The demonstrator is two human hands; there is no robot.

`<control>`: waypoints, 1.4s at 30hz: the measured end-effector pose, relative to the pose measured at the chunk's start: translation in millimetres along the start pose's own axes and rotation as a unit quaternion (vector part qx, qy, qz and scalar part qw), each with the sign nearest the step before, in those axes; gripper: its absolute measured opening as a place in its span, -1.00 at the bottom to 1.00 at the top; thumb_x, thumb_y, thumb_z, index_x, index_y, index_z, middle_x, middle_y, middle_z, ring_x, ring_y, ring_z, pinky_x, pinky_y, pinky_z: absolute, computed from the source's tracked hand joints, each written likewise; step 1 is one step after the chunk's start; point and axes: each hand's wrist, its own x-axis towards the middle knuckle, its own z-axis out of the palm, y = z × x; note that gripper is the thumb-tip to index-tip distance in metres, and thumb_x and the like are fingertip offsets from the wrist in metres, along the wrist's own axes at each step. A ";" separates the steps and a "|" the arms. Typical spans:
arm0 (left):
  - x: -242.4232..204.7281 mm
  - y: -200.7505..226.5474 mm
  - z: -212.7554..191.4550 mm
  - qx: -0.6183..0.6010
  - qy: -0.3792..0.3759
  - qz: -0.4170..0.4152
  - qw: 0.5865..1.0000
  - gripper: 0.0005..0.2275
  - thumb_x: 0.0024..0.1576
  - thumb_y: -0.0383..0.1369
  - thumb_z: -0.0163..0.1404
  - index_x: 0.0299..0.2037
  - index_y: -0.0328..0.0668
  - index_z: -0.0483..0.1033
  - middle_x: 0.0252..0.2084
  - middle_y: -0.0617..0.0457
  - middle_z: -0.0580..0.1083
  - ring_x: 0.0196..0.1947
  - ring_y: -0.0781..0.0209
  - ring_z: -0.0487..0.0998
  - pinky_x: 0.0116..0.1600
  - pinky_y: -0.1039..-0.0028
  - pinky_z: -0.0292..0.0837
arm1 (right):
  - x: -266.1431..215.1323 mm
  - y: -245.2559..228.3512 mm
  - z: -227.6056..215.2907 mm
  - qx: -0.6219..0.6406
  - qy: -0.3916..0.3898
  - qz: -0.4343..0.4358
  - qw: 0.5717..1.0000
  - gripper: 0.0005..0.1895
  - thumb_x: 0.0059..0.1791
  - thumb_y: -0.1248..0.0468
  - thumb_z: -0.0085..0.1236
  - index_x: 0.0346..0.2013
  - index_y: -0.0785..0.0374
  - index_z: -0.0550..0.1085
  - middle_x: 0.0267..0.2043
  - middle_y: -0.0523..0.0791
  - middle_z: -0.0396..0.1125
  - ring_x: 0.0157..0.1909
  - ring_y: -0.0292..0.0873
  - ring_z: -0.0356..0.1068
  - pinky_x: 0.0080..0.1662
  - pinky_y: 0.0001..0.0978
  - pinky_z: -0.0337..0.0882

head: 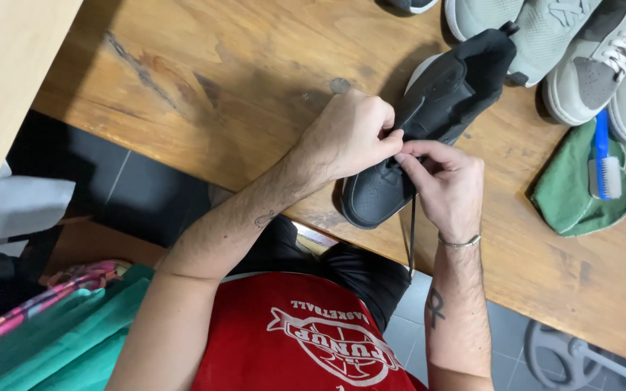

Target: The person removes the old shoelaces from a black sneaker and replaces them with new ones. They thread the laces through the eyelets, pull them tight, and tie a knot at the top.

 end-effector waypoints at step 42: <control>-0.8 -9.8 1.2 -0.010 -0.006 0.030 0.999 -0.72 0.06 -0.21 0.05 -0.64 -0.15 0.49 -0.68 -0.10 0.48 -0.46 -0.19 0.63 -0.37 0.10 0.54 | 7.2 -13.7 -11.3 -0.011 -0.043 -0.029 0.999 -0.93 -0.01 0.36 0.38 -0.26 0.13 0.67 -0.49 -0.07 0.45 -0.53 -0.16 0.42 -0.45 -0.36 0.37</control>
